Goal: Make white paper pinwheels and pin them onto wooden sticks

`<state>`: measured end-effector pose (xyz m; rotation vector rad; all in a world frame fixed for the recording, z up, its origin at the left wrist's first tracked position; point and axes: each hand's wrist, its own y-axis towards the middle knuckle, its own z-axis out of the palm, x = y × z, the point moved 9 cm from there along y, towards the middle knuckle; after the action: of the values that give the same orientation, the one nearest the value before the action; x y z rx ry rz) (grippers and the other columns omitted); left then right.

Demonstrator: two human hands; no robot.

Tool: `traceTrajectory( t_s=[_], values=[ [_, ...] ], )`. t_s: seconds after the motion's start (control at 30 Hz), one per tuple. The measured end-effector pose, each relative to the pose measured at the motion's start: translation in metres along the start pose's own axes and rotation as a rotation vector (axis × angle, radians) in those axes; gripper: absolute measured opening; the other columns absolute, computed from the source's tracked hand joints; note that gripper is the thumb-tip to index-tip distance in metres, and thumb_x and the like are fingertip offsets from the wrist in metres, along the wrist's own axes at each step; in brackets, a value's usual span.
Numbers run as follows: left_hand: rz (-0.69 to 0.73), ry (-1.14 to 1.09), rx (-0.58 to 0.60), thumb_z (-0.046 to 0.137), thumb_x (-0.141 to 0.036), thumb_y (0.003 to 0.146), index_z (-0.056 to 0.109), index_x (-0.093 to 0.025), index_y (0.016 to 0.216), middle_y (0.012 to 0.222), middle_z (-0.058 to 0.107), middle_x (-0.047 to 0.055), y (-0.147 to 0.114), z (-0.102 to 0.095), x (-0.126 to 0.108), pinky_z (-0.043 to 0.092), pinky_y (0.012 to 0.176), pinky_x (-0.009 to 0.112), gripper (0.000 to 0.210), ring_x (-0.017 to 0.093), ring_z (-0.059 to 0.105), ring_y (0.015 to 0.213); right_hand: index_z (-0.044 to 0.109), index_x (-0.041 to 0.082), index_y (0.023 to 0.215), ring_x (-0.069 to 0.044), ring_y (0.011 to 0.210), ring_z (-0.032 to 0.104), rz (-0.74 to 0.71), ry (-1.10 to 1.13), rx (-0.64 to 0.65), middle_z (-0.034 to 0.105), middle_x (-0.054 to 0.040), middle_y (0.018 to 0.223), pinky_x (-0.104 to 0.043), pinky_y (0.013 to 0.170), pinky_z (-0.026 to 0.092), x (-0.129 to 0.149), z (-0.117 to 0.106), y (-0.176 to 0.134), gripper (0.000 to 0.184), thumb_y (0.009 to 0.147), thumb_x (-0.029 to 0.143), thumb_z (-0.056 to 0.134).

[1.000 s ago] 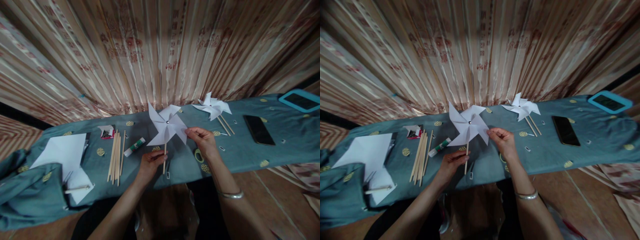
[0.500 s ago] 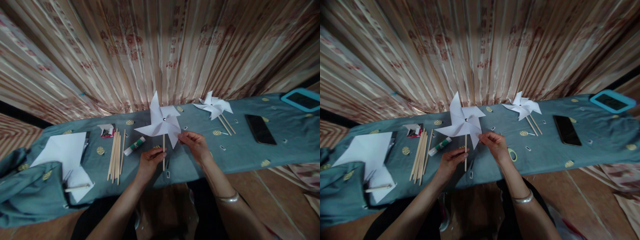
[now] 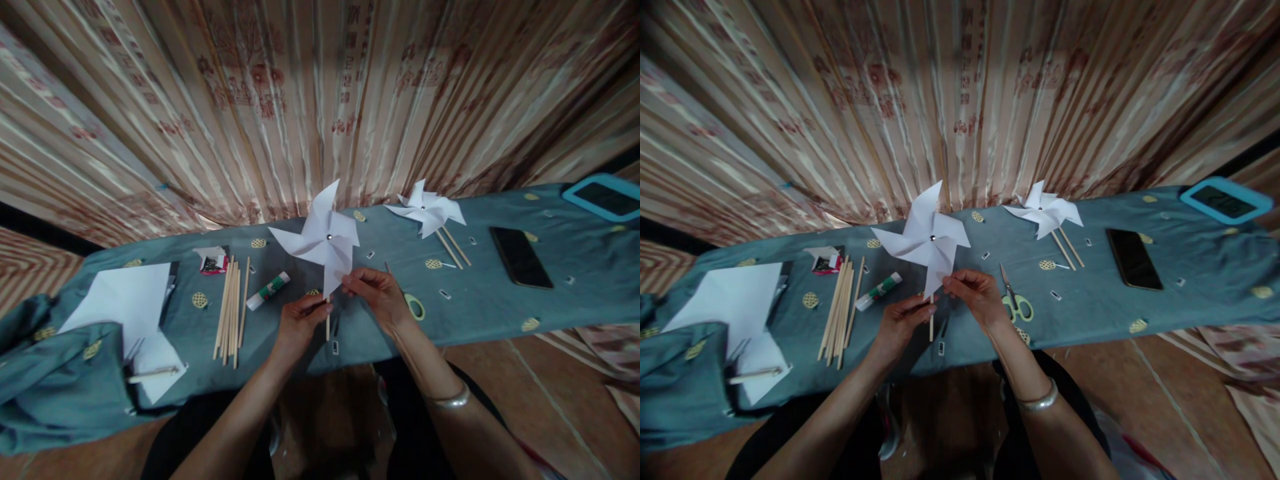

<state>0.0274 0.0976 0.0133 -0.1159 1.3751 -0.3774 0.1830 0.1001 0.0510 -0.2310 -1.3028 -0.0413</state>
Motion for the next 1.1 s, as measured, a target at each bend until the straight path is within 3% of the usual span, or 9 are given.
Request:
traceTrajectory(
  t_s=[0.33,0.5,0.6,0.67,0.77,0.83,0.93,1.1],
  values=[
    [0.016,0.038,0.021,0.082,-0.03,0.057,0.08,-0.018,0.079,0.083,0.076,0.006,0.002,0.001,0.003,0.051,0.077,0.031,0.025,0.02,0.065,0.078,0.071,0.021,0.059,-0.012,0.057,0.057,-0.043,-0.088,0.065,0.068,0.0004,0.059,-0.026,0.058,0.047,-0.008,0.015,-0.002,0.032,0.061,0.051,0.081],
    [0.024,0.063,0.015,0.082,-0.029,0.058,0.08,-0.018,0.079,0.081,0.075,0.006,0.002,-0.002,0.002,0.05,0.073,0.03,0.024,0.019,0.064,0.075,0.072,0.02,0.062,-0.013,0.055,0.056,-0.067,-0.204,0.049,0.068,-0.0007,0.059,-0.025,0.053,0.043,-0.006,0.014,-0.005,0.032,0.064,0.051,0.079],
    [0.033,0.079,0.02,0.081,-0.03,0.06,0.081,-0.018,0.08,0.083,0.075,0.007,0.002,-0.002,-0.001,0.05,0.073,0.03,0.023,0.02,0.065,0.077,0.068,0.02,0.054,-0.011,0.049,0.05,-0.136,-0.287,-0.002,0.061,0.001,0.051,-0.025,0.048,0.038,0.01,0.0,-0.004,0.035,0.068,0.051,0.076],
    [0.031,0.068,0.013,0.082,-0.031,0.058,0.081,-0.019,0.078,0.083,0.076,0.008,0.001,-0.003,-0.001,0.051,0.072,0.031,0.023,0.021,0.065,0.078,0.065,0.021,0.05,-0.011,0.049,0.049,-0.201,-0.293,-0.101,0.06,0.0014,0.05,-0.026,0.05,0.039,0.023,-0.02,0.0,0.037,0.068,0.052,0.075],
    [0.007,0.048,0.029,0.084,-0.034,0.054,0.081,-0.019,0.075,0.078,0.075,0.007,0.0,0.0,0.002,0.05,0.067,0.03,0.027,0.02,0.064,0.072,0.071,0.022,0.066,-0.015,0.059,0.058,-0.284,-0.252,-0.317,0.069,-0.0003,0.063,-0.028,0.058,0.046,0.038,-0.058,0.005,0.029,0.065,0.051,0.078],
    [-0.024,0.046,0.057,0.085,-0.035,0.053,0.081,-0.018,0.077,0.075,0.075,0.007,-0.002,0.004,0.005,0.049,0.065,0.029,0.029,0.018,0.063,0.068,0.074,0.022,0.079,-0.017,0.07,0.064,-0.309,-0.218,-0.379,0.074,-0.0025,0.076,-0.031,0.067,0.051,0.042,-0.074,0.009,0.032,0.063,0.049,0.08],
    [-0.062,0.042,0.09,0.085,-0.033,0.053,0.081,-0.018,0.078,0.075,0.075,0.007,-0.006,0.007,0.008,0.048,0.064,0.028,0.03,0.017,0.062,0.065,0.074,0.022,0.084,-0.019,0.075,0.067,-0.291,-0.198,-0.35,0.076,-0.0041,0.082,-0.034,0.073,0.052,0.038,-0.078,0.018,0.037,0.061,0.049,0.081],
    [-0.042,0.024,0.077,0.085,-0.033,0.052,0.081,-0.018,0.077,0.074,0.075,0.007,-0.007,0.004,0.006,0.047,0.063,0.028,0.029,0.017,0.062,0.065,0.075,0.021,0.077,-0.017,0.064,0.064,-0.209,-0.176,-0.277,0.075,-0.0027,0.071,-0.032,0.065,0.05,0.024,-0.074,0.022,0.038,0.055,0.051,0.084]
  ],
)
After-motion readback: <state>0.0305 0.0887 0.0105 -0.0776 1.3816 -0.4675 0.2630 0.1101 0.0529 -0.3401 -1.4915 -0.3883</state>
